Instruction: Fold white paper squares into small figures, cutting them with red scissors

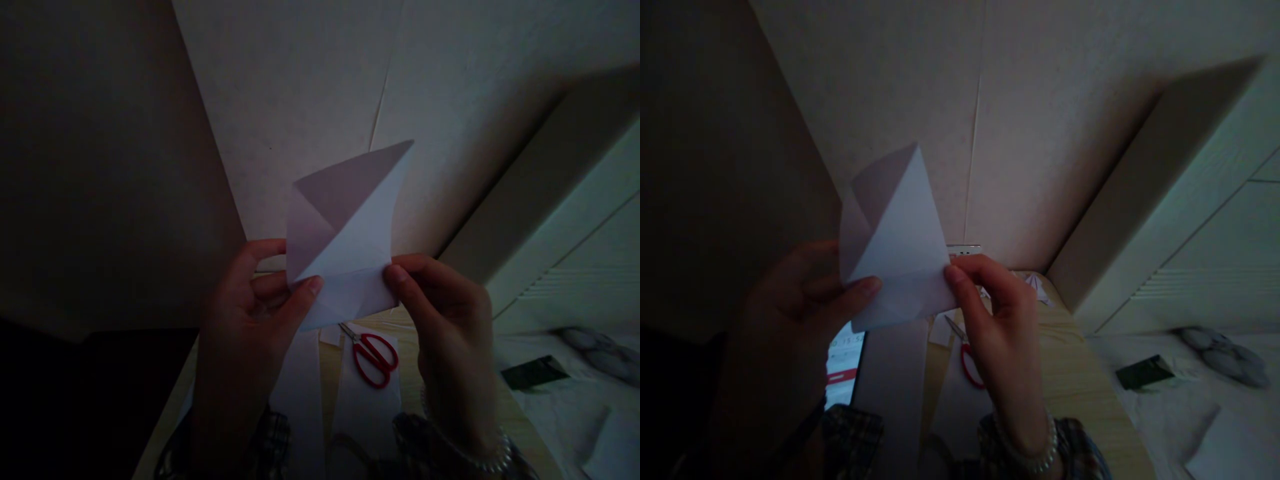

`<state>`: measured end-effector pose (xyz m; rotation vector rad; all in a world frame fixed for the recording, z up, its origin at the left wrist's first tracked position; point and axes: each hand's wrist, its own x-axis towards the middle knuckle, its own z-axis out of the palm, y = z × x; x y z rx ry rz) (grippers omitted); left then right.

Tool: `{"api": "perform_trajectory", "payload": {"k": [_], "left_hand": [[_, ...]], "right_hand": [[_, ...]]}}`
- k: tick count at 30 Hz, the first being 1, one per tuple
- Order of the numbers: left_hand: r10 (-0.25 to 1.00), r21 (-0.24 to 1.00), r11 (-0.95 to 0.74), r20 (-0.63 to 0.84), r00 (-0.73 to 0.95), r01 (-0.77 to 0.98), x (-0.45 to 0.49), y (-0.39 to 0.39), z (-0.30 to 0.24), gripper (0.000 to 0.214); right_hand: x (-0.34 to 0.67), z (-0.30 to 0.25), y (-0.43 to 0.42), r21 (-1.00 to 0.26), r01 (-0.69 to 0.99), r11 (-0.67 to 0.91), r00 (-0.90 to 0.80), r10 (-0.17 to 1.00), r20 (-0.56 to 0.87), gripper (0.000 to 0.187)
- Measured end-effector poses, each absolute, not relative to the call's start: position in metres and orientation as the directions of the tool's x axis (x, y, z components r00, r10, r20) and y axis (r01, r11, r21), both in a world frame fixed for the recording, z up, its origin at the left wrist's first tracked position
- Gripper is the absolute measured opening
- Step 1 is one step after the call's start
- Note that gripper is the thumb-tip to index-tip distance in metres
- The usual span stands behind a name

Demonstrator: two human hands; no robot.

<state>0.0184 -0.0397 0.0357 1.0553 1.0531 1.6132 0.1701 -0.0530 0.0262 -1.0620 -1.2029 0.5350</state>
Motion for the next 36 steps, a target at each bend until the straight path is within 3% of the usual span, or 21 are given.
{"api": "perform_trajectory", "payload": {"k": [9,16,27,36], "left_hand": [[0.955,0.958,-0.195,0.136,-0.264,-0.212,0.020,-0.041,0.039,0.030],[0.942,0.961,-0.202,0.138,-0.304,-0.189,0.021,-0.042,0.039,0.032],[0.943,0.947,-0.219,0.144,-0.301,-0.233,0.023,-0.042,0.040,0.031],[0.895,0.909,-0.309,0.178,-0.409,-0.280,0.032,-0.046,0.042,0.024]], "right_hand": [[0.175,0.029,-0.052,-0.875,0.266,0.405,0.264,0.842,0.470,0.024],[0.181,0.026,-0.047,-0.926,0.134,0.352,0.060,0.930,0.362,0.014],[0.180,0.028,-0.046,-0.913,0.265,0.311,0.169,0.917,0.361,0.032],[0.164,0.028,-0.050,-0.960,0.024,0.280,0.097,0.955,0.281,0.007]]}}
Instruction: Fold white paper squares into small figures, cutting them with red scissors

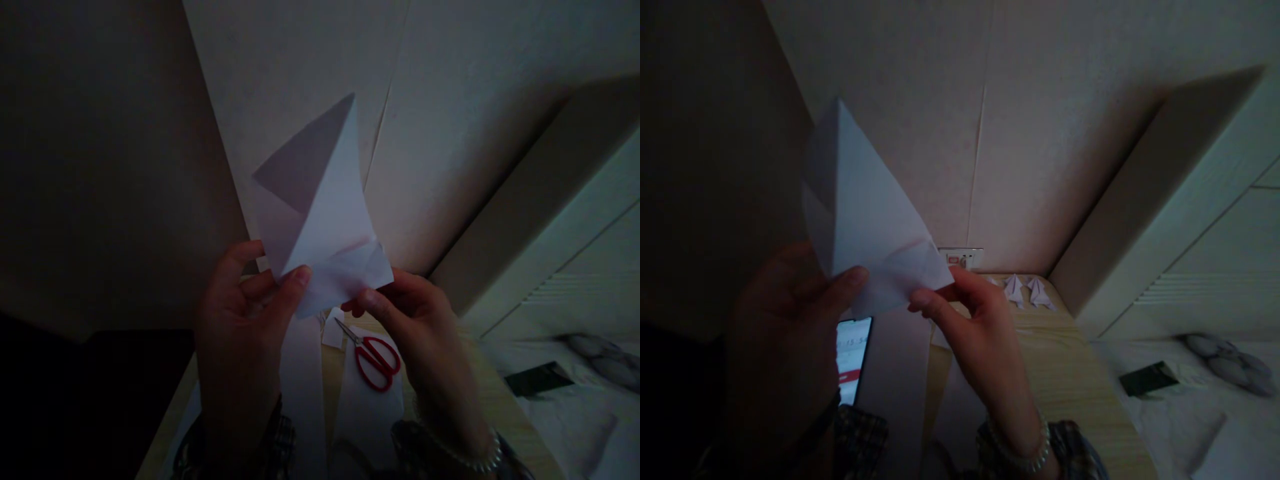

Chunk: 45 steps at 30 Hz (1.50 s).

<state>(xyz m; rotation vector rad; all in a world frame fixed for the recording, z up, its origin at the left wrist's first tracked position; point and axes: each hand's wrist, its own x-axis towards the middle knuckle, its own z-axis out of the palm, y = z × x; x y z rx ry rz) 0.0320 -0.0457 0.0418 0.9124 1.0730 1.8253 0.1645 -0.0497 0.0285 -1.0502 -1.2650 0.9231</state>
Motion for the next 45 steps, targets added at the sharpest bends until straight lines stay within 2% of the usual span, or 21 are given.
{"api": "perform_trajectory", "payload": {"k": [6,10,17,24,31,38,45], "left_hand": [[0.913,0.912,-0.273,0.145,-0.382,-0.305,0.031,-0.047,0.042,0.024],[0.920,0.886,-0.287,0.149,-0.362,-0.365,0.031,-0.045,0.041,0.024],[0.910,0.833,-0.319,0.135,-0.393,-0.452,0.038,-0.045,0.041,0.024],[0.930,0.798,-0.283,0.092,-0.356,-0.532,0.043,-0.045,0.040,0.024],[0.938,0.768,-0.291,0.112,-0.329,-0.570,0.044,-0.044,0.037,0.023],[0.943,0.780,-0.281,0.118,-0.310,-0.559,0.044,-0.046,0.036,0.021],[0.954,0.803,-0.257,0.121,-0.276,-0.538,0.044,-0.048,0.036,0.020]], "right_hand": [[0.161,0.030,-0.050,-0.950,0.086,0.301,0.179,0.933,0.312,0.023],[0.159,0.031,-0.054,-0.937,0.115,0.331,0.218,0.911,0.349,0.024],[0.154,0.031,-0.055,-0.953,0.043,0.299,0.189,0.935,0.301,0.015],[0.149,0.032,-0.058,-0.938,0.177,0.299,0.260,0.905,0.337,0.031],[0.148,0.031,-0.057,-0.962,0.101,0.255,0.090,0.960,0.264,0.023],[0.146,0.034,-0.057,-0.951,0.179,0.252,0.159,0.947,0.280,0.035],[0.147,0.032,-0.054,-0.963,0.149,0.226,0.049,0.971,0.236,0.027]]}}
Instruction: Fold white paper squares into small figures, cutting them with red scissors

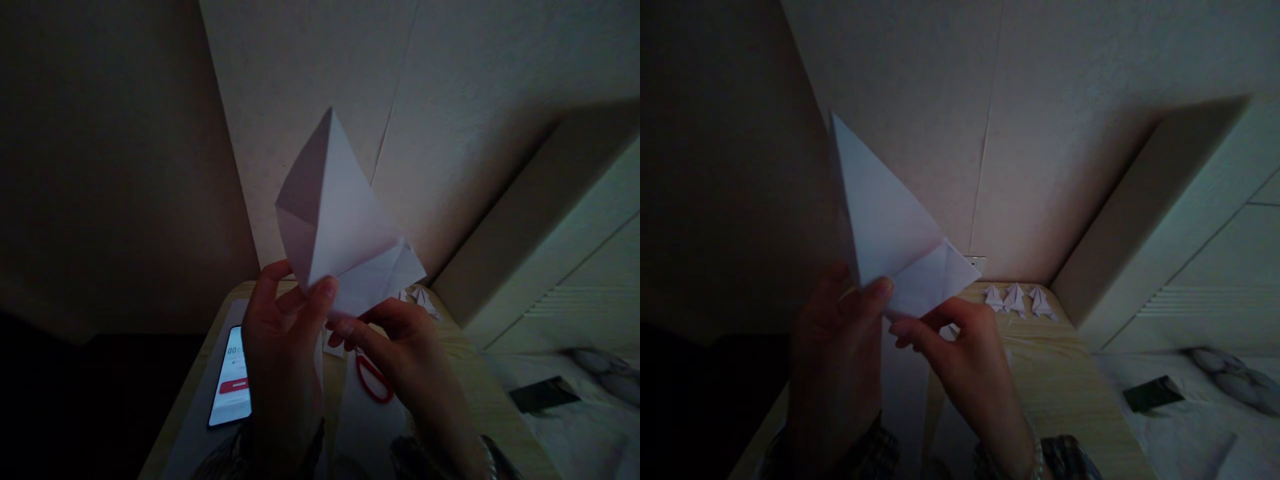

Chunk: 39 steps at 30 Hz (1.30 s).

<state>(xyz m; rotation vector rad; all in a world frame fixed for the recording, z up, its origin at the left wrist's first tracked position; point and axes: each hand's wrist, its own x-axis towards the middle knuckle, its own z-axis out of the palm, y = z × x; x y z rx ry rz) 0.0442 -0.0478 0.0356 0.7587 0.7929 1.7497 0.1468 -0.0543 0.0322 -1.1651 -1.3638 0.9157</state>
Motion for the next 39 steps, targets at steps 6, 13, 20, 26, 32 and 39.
{"api": "perform_trajectory", "payload": {"k": [6,13,20,26,32,39], "left_hand": [[0.951,0.768,-0.265,0.111,-0.287,-0.582,0.045,-0.047,0.039,0.019],[0.941,0.773,-0.276,0.096,-0.325,-0.571,0.044,-0.046,0.039,0.022],[0.921,0.800,-0.314,0.127,-0.368,-0.511,0.042,-0.042,0.034,0.023],[0.940,0.830,-0.250,0.085,-0.329,-0.499,0.039,-0.042,0.034,0.027],[0.954,0.876,-0.218,0.097,-0.285,-0.431,0.033,-0.040,0.032,0.029],[0.979,0.973,-0.126,0.091,-0.181,-0.193,0.018,-0.037,0.032,0.033]], "right_hand": [[0.145,0.035,-0.056,-0.962,0.169,0.214,0.063,0.972,0.228,0.031],[0.163,0.033,-0.052,-0.956,0.106,0.273,0.148,0.947,0.286,0.013],[0.172,0.034,-0.054,-0.922,0.145,0.359,0.177,0.907,0.381,0.027],[0.174,0.032,-0.049,-0.941,0.058,0.333,0.147,0.930,0.338,0.011],[0.174,0.031,-0.051,-0.933,0.062,0.354,0.168,0.918,0.359,0.018],[0.183,0.026,-0.048,-0.903,0.141,0.405,0.158,0.892,0.424,0.011]]}}
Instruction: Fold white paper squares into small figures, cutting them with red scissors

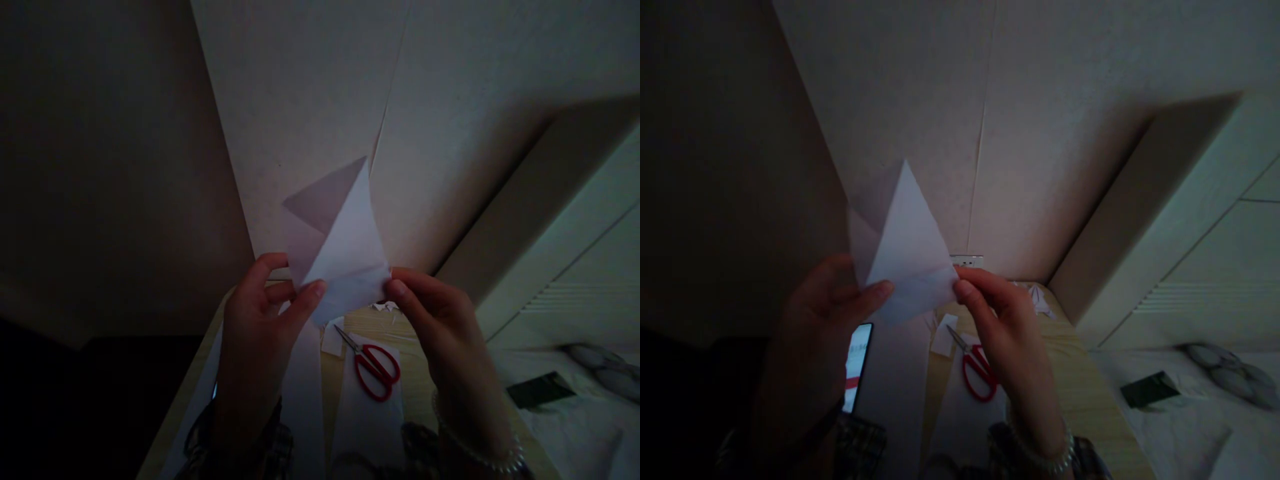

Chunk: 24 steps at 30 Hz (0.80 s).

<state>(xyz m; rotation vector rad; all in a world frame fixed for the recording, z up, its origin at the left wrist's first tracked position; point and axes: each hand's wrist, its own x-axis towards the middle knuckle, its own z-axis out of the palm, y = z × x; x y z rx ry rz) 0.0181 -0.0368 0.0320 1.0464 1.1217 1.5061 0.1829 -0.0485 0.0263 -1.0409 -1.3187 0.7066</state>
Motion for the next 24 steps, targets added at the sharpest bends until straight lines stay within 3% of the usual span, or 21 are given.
{"api": "perform_trajectory", "payload": {"k": [7,13,19,24], "left_hand": [[1.000,0.999,-0.004,0.003,0.028,0.044,0.014,-0.039,0.039,0.023],[0.983,0.987,0.020,-0.048,0.178,0.157,0.013,-0.042,0.048,0.016],[0.974,0.982,0.004,-0.046,0.220,0.189,0.011,-0.042,0.049,0.016],[0.972,0.985,-0.012,-0.030,0.235,0.175,0.011,-0.041,0.049,0.019]], "right_hand": [[0.179,0.025,-0.047,-0.905,0.024,0.424,0.208,0.884,0.419,0.014],[0.175,0.026,-0.044,-0.910,-0.061,0.409,0.309,0.875,0.373,0.028],[0.176,0.025,-0.045,-0.913,-0.086,0.399,0.318,0.879,0.354,0.047],[0.175,0.026,-0.050,-0.911,-0.026,0.412,0.333,0.863,0.381,0.049]]}}
